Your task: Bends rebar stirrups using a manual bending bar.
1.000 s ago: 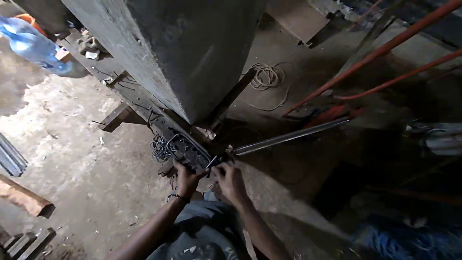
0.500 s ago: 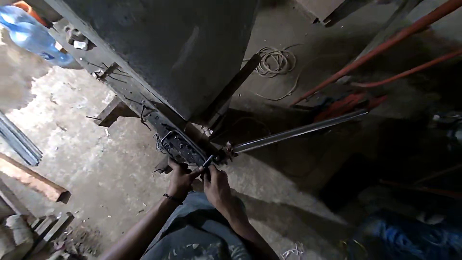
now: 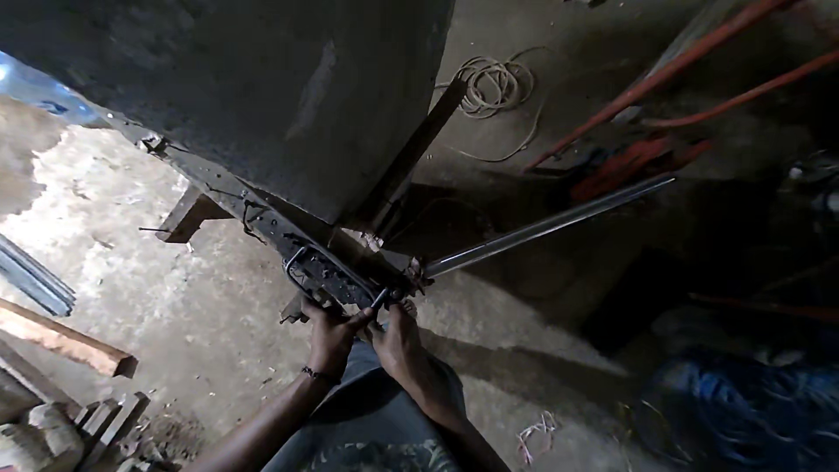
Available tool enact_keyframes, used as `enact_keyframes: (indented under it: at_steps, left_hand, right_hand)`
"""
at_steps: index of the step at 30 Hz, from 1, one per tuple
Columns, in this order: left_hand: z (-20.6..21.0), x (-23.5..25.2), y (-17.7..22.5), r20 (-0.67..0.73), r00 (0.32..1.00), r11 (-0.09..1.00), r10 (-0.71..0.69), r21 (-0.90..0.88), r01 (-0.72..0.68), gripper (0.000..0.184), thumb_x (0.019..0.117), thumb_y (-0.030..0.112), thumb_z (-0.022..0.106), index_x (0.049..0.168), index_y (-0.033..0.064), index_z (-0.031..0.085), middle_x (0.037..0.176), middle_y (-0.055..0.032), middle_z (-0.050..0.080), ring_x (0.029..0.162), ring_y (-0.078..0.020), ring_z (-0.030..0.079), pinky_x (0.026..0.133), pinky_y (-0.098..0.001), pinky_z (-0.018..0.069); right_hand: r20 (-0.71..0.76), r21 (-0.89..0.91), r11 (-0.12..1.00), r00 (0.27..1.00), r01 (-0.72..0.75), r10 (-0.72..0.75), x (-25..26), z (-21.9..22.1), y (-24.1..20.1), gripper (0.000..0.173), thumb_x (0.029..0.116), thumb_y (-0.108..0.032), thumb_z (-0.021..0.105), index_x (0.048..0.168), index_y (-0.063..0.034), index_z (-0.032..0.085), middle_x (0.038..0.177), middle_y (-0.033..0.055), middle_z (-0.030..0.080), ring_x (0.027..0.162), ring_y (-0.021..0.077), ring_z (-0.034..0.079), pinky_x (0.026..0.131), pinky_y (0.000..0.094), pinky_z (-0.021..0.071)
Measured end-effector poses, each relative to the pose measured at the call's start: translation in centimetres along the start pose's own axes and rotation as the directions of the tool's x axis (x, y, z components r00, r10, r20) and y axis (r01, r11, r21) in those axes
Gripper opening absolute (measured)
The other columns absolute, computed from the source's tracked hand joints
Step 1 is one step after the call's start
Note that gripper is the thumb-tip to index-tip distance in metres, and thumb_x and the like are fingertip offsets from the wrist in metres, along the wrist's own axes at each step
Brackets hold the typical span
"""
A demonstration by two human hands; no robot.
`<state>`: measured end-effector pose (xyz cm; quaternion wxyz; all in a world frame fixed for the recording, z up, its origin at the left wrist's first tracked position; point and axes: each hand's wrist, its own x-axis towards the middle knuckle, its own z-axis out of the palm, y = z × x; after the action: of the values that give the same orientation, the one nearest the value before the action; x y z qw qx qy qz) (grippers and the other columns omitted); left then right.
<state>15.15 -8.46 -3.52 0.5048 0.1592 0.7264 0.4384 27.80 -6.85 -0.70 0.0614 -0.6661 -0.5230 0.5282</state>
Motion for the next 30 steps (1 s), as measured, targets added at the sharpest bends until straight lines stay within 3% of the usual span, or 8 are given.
enact_keyframes:
  at_steps: [5,12,15,19,24,27,29,30]
  left_hand:
    - [-0.2,0.1,-0.2,-0.002,1.000,1.000,-0.008,-0.015,0.008,0.140,0.0616,-0.005,0.093,0.158,0.0090,-0.007,0.109,-0.0156,0.050,0.080,-0.0166,0.063,0.069,-0.0320,0.0588]
    - [-0.3,0.4,-0.5,0.017,1.000,1.000,-0.013,0.011,0.013,0.138,0.0636,-0.002,0.093,0.158,0.0077,-0.007,0.110,-0.0163,0.051,0.081,-0.0164,0.064,0.070,-0.0313,0.0587]
    - [-0.3,0.9,-1.5,0.020,0.998,0.998,0.055,0.002,-0.055,0.138,0.0626,0.002,0.094,0.158,0.0058,-0.006,0.108,-0.0148,0.051,0.080,-0.0150,0.062,0.071,-0.0303,0.0579]
    - [-0.8,1.6,-1.6,0.071,0.996,0.998,0.055,-0.011,-0.055,0.140,0.0603,0.000,0.096,0.156,0.0059,-0.006,0.124,-0.0215,0.054,0.096,-0.0214,0.069,0.079,-0.0372,0.0627]
    - [-0.6,1.4,-1.3,0.060,0.993,0.994,0.098,-0.045,-0.096,0.138,0.0619,-0.005,0.094,0.157,0.0055,-0.006,0.130,-0.0234,0.053,0.107,-0.0248,0.068,0.088,-0.0398,0.0616]
    - [-0.3,1.0,-1.1,0.031,0.992,0.992,0.119,-0.041,-0.117,0.139,0.0611,-0.003,0.095,0.157,0.0052,-0.006,0.126,-0.0218,0.055,0.103,-0.0224,0.068,0.085,-0.0376,0.0621]
    - [-0.3,0.7,-1.1,0.018,0.993,0.993,0.115,-0.027,-0.114,0.140,0.0620,-0.002,0.095,0.158,0.0053,-0.007,0.121,-0.0203,0.055,0.098,-0.0204,0.068,0.081,-0.0356,0.0622]
    - [-0.3,0.7,-1.2,0.017,0.992,0.992,0.125,-0.030,-0.125,0.140,0.0624,-0.002,0.094,0.158,0.0048,-0.008,0.118,-0.0194,0.055,0.095,-0.0195,0.069,0.079,-0.0344,0.0626]
  right_hand:
    - [-0.001,-0.010,0.997,0.997,0.072,-0.073,0.4,0.8,0.5,0.049,0.0992,-0.025,0.066,0.133,0.0091,0.058,0.134,0.0269,0.061,0.126,0.0339,0.060,0.108,0.0426,0.0489]
    - [0.082,-0.130,0.987,0.993,0.096,-0.086,0.9,-0.1,-0.2,0.044,0.1027,-0.022,0.061,0.133,0.0097,0.058,0.137,0.0276,0.059,0.134,0.0337,0.054,0.115,0.0384,0.0412]
    - [0.125,-0.068,0.988,0.984,0.135,-0.126,1.4,-0.9,0.7,0.037,0.1014,-0.016,0.059,0.131,0.0068,0.059,0.130,0.0235,0.061,0.118,0.0288,0.061,0.105,0.0385,0.0477]
    - [0.119,-0.060,0.988,0.984,0.144,-0.136,1.3,0.0,0.5,0.047,0.1039,-0.016,0.058,0.143,0.0090,0.048,0.141,0.0260,0.056,0.133,0.0300,0.056,0.115,0.0382,0.0428]
    - [0.274,-0.110,0.985,0.957,0.129,-0.095,1.1,-4.3,1.5,0.052,0.0971,-0.028,0.071,0.137,0.0017,0.057,0.129,0.0218,0.065,0.119,0.0313,0.065,0.104,0.0484,0.0514]
    - [-0.043,-0.187,0.976,0.992,0.111,-0.121,1.4,-10.3,1.6,0.043,0.0981,-0.019,0.068,0.136,0.0006,0.061,0.122,0.0243,0.069,0.111,0.0370,0.068,0.099,0.0545,0.0545]
    - [-0.312,-0.330,0.939,0.927,0.101,-0.210,4.7,-14.7,1.6,0.057,0.0990,-0.003,0.063,0.153,-0.0015,0.043,0.137,0.0335,0.057,0.123,0.0506,0.060,0.101,0.0645,0.0487]
    - [-0.382,-0.453,0.886,0.877,0.099,-0.293,7.7,-17.2,1.8,0.066,0.0962,0.000,0.064,0.157,-0.0082,0.039,0.149,0.0319,0.047,0.134,0.0529,0.050,0.105,0.0689,0.0443]
